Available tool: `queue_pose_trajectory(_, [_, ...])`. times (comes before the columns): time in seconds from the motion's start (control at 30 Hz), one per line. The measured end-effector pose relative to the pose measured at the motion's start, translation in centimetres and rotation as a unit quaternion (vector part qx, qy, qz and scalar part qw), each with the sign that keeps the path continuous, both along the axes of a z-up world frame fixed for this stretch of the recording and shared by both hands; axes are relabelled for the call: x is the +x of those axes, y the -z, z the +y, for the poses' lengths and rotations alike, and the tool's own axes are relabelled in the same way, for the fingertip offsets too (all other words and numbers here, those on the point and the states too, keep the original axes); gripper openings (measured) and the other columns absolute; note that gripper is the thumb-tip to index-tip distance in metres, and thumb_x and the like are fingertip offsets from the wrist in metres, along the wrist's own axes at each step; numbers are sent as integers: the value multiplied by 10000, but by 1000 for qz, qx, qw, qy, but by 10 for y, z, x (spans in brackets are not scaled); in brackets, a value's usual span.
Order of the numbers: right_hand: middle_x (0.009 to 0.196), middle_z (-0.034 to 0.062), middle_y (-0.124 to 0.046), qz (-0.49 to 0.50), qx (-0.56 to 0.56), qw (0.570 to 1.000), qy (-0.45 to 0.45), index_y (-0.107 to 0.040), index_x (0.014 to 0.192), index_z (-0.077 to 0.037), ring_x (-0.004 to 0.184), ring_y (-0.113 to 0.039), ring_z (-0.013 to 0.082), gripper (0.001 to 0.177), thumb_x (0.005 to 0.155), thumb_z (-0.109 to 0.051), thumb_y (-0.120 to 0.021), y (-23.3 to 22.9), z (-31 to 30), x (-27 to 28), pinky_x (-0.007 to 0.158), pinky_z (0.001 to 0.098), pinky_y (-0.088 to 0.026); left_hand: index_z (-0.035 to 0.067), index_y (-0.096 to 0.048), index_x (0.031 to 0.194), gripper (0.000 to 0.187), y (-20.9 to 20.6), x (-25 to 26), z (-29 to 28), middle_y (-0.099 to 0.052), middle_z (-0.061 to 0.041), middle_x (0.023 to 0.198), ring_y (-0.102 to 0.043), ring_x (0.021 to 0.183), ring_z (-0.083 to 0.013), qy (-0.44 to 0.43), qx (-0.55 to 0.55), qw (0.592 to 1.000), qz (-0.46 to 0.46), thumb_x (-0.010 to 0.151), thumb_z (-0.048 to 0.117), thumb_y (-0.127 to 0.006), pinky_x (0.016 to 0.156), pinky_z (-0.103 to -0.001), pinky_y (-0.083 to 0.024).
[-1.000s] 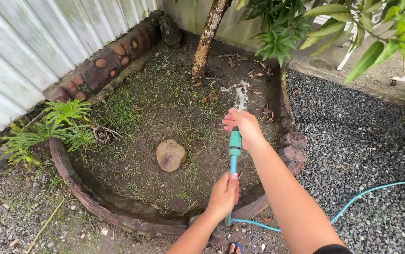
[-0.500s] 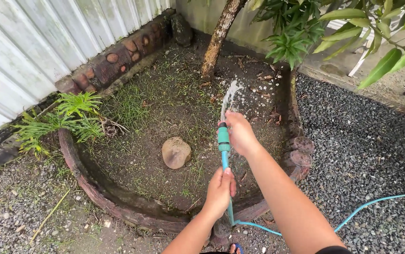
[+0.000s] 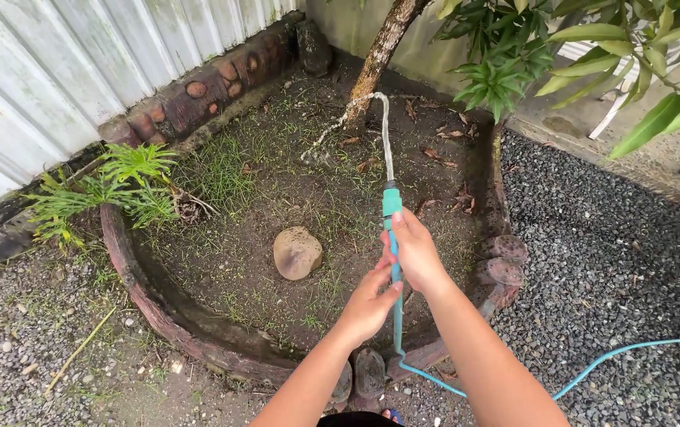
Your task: Watering several potted plants and garden beds using a handheld garden hose.
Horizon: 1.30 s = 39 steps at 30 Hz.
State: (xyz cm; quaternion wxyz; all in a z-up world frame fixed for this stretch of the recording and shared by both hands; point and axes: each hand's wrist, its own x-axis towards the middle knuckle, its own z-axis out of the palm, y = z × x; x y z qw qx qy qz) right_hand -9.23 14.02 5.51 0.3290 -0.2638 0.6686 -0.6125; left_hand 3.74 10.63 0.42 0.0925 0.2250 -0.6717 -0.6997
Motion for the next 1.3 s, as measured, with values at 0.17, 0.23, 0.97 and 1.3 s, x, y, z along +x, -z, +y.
queue_pose_trajectory(0.17, [720, 13, -483, -5, -8, 998, 59, -308, 1516, 122, 450, -424, 45, 557, 1131, -281, -294, -22, 12, -29, 343, 180, -396, 82, -507, 1460, 458, 33, 19, -3, -576, -175, 1402, -521, 1388, -338, -3, 18, 999, -45, 1023, 204, -574, 1118, -496, -451])
queue_pose_trajectory(0.23, [782, 72, -501, -64, -10, 993, 95, -454, 924, -109, 483, -300, 115, 354, 1121, -402, -428, -23, 19, -45, 421, 256, -206, 154, -601, 1292, 288, 38, 31, -7, -696, 5, 1251, -668, 1175, -165, -47, 18, 981, -188, 1010, 175, -545, 1059, -361, -500])
queue_pose_trajectory(0.97, [530, 189, -482, -100, 30, 995, 10, -235, 1624, -386, 362, -424, 289, 599, 1055, -202, -265, -64, 18, -22, 357, 420, -434, 116, -433, 1500, 596, 11, -17, 22, -529, -86, 1521, -515, 1396, -245, 127, 20, 990, -50, 989, 414, -508, 1201, -416, -378])
queue_pose_trajectory(1.3, [848, 136, -556, -82, 41, 994, 61, -356, 1429, -302, 393, -358, 153, 359, 1076, -299, -423, -60, 19, -19, 311, 281, -276, 169, -645, 1077, 233, 28, -29, 43, -749, 8, 1051, -677, 1054, -200, 111, 17, 994, -6, 1080, 318, -466, 884, -370, -495])
